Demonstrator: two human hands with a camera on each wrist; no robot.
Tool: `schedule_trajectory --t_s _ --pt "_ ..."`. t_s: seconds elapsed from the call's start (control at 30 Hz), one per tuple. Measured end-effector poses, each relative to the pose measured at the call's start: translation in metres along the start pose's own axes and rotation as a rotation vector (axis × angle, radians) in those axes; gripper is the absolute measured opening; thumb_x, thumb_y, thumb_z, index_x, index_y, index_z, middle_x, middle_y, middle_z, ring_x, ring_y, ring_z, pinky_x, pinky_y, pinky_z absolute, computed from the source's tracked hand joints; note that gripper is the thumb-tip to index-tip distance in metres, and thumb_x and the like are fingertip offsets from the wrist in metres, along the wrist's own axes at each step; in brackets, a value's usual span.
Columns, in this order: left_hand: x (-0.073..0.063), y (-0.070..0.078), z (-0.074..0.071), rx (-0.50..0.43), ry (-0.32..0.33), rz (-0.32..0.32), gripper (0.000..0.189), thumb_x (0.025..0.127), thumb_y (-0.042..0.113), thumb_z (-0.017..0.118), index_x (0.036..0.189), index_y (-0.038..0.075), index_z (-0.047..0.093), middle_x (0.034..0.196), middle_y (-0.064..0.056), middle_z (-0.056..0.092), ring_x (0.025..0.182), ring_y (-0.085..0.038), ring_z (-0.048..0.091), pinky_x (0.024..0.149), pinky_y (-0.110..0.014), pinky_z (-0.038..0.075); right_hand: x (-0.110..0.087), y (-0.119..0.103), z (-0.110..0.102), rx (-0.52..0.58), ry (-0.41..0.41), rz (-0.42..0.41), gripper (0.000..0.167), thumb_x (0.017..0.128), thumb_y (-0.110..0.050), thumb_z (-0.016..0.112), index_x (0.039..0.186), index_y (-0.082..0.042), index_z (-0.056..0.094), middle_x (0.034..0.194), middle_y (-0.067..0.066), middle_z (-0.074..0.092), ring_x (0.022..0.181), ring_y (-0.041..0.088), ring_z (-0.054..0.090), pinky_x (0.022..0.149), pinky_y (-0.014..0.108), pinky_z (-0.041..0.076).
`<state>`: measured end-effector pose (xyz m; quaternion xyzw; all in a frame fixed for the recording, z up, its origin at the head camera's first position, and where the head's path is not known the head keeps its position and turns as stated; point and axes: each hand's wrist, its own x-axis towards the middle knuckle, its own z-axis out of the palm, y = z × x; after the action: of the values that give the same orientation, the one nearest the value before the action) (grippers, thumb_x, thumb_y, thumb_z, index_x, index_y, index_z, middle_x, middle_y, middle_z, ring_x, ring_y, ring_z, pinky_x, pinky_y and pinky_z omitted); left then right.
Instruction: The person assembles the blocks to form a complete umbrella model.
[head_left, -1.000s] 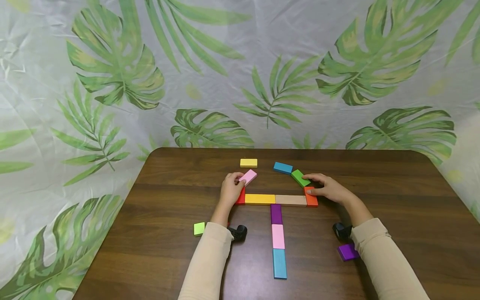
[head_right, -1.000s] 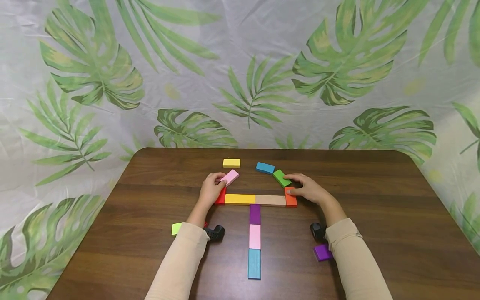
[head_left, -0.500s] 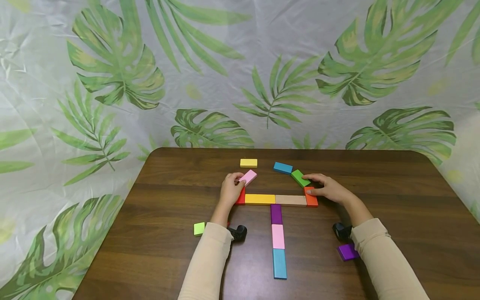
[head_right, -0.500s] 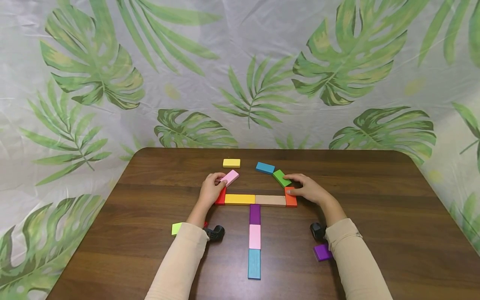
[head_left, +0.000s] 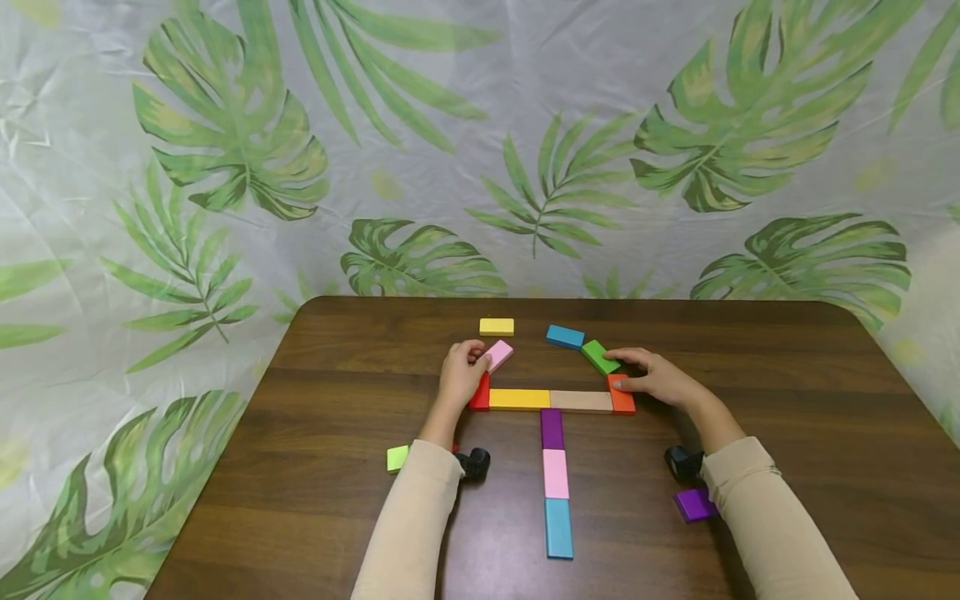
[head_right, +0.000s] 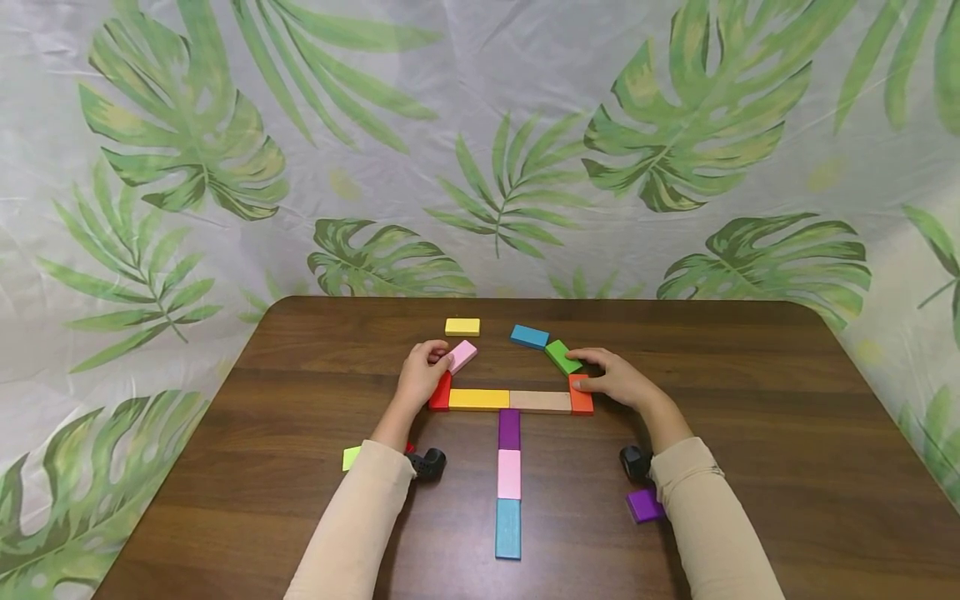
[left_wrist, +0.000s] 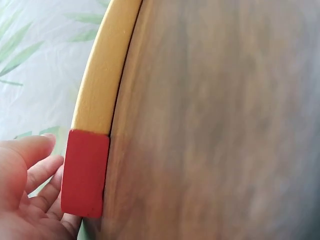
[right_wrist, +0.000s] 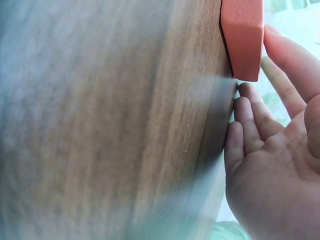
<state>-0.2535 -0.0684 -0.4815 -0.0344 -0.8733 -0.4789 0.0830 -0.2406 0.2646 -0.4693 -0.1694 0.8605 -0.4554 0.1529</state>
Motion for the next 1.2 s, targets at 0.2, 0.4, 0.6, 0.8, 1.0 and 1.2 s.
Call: schedule_trajectory --t_s 0.2,0.4,0.6,0.8,1.0,1.2 --pt "0.008 0.002 -0.006 0.043 -0.001 0.006 0.029 0.084 0.012 0.062 0.11 0.0 0.059 0.101 -0.012 0.056 0.094 -0.025 0.053 0.084 -0.035 0.042 -0.002 -0.003 0.0 -0.012 0.001 -0.005 0.056 0.083 -0.021 0.065 0.132 -0.005 0.044 0.136 0.023 0.032 0.122 0.041 0.027 0.096 0.057 0.021" --pt "0.02 0.004 -0.014 0.082 -0.049 0.022 0.034 0.086 0.014 0.061 0.117 0.001 0.055 0.112 -0.012 0.054 0.107 -0.025 0.05 0.091 -0.035 0.039 -0.001 -0.004 0.0 -0.015 0.004 -0.002 0.055 0.083 -0.019 0.064 0.132 -0.005 0.044 0.136 0.022 0.032 0.122 0.04 0.027 0.097 0.056 0.021" --pt "0.032 0.008 -0.021 0.131 -0.098 0.036 0.037 0.086 0.012 0.06 0.121 0.001 0.052 0.119 -0.013 0.052 0.112 -0.025 0.047 0.094 -0.036 0.036 -0.001 -0.003 0.0 -0.015 -0.004 -0.001 0.055 0.083 -0.02 0.064 0.132 -0.005 0.044 0.136 0.022 0.031 0.122 0.041 0.027 0.097 0.057 0.021" --pt "0.039 0.009 -0.024 0.201 -0.151 0.026 0.039 0.087 0.012 0.059 0.124 0.004 0.051 0.125 -0.011 0.049 0.118 -0.024 0.042 0.097 -0.036 0.033 -0.001 -0.003 0.0 -0.017 -0.002 0.014 0.055 0.083 -0.021 0.065 0.132 -0.006 0.044 0.136 0.022 0.031 0.122 0.04 0.026 0.097 0.057 0.02" --pt "0.046 0.004 -0.023 0.25 -0.21 0.013 0.041 0.088 0.012 0.058 0.127 0.006 0.049 0.129 -0.01 0.046 0.121 -0.023 0.039 0.099 -0.036 0.03 -0.001 -0.001 0.0 -0.019 0.002 0.012 0.055 0.083 -0.022 0.065 0.131 -0.007 0.046 0.136 0.021 0.032 0.122 0.039 0.027 0.097 0.057 0.021" --pt "0.053 0.001 -0.023 0.259 -0.243 0.021 0.042 0.087 0.01 0.059 0.127 0.005 0.05 0.13 -0.011 0.046 0.122 -0.024 0.039 0.1 -0.036 0.029 -0.001 0.0 0.0 -0.023 0.004 0.002 0.054 0.082 -0.022 0.065 0.131 -0.007 0.046 0.135 0.021 0.033 0.121 0.039 0.028 0.096 0.056 0.021"
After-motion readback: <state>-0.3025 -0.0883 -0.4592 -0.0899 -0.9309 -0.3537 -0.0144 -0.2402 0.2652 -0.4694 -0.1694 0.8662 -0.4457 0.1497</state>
